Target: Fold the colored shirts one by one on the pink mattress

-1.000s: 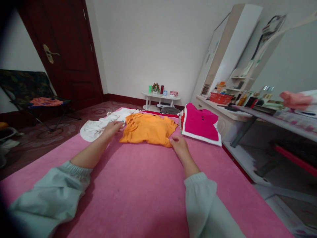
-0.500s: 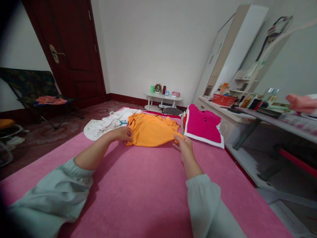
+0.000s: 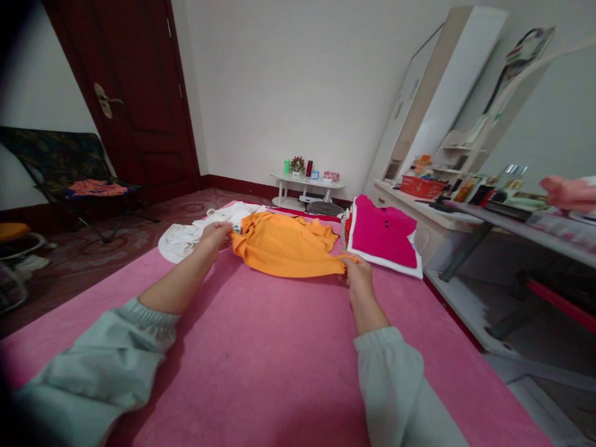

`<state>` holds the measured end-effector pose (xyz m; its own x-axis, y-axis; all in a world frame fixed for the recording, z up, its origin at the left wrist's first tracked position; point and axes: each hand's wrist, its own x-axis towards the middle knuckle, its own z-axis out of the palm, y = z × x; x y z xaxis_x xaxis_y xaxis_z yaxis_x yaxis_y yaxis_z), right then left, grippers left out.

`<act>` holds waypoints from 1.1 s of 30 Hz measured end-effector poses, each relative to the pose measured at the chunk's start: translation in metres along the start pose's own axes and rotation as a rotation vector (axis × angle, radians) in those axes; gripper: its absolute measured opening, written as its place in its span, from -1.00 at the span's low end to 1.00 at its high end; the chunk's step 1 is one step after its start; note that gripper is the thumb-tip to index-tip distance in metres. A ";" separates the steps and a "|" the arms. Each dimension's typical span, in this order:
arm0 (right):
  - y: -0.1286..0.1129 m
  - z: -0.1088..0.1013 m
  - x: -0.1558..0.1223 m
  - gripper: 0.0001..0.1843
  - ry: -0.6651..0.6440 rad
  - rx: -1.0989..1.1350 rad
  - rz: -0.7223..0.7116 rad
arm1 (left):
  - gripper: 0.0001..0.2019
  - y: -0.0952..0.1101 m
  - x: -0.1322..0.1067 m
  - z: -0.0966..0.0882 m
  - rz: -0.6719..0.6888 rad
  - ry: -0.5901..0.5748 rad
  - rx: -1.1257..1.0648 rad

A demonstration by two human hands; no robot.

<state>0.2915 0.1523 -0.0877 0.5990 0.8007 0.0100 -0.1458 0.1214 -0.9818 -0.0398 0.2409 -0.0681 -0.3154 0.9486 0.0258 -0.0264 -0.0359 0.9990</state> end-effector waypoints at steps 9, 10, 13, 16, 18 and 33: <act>0.033 -0.009 0.010 -0.61 -0.137 -0.347 -0.188 | -0.69 -0.026 0.016 -0.008 0.141 -0.050 0.378; 0.037 -0.010 0.009 -0.62 -0.172 -0.433 -0.233 | -0.72 -0.030 0.015 -0.007 0.137 -0.100 0.416; 0.046 -0.011 0.007 -0.68 -0.276 -0.663 -0.436 | -0.77 -0.039 0.009 -0.006 0.120 -0.270 0.522; 0.048 -0.010 0.003 -0.64 -0.310 -0.879 -0.566 | -0.82 -0.037 0.002 -0.010 0.128 -0.385 0.630; 0.043 -0.010 0.001 -0.59 -0.344 -0.977 -0.571 | -0.84 -0.028 -0.003 -0.017 0.143 -0.431 0.705; -0.044 -0.078 -0.108 -0.47 -0.703 -0.807 0.116 | -0.66 0.043 -0.084 -0.097 0.279 -0.907 1.176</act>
<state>0.2946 0.0146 -0.0606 -0.0094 0.9714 -0.2373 0.5441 -0.1941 -0.8163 -0.1067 0.1291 -0.0309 0.5050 0.8367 -0.2119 0.8243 -0.3947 0.4060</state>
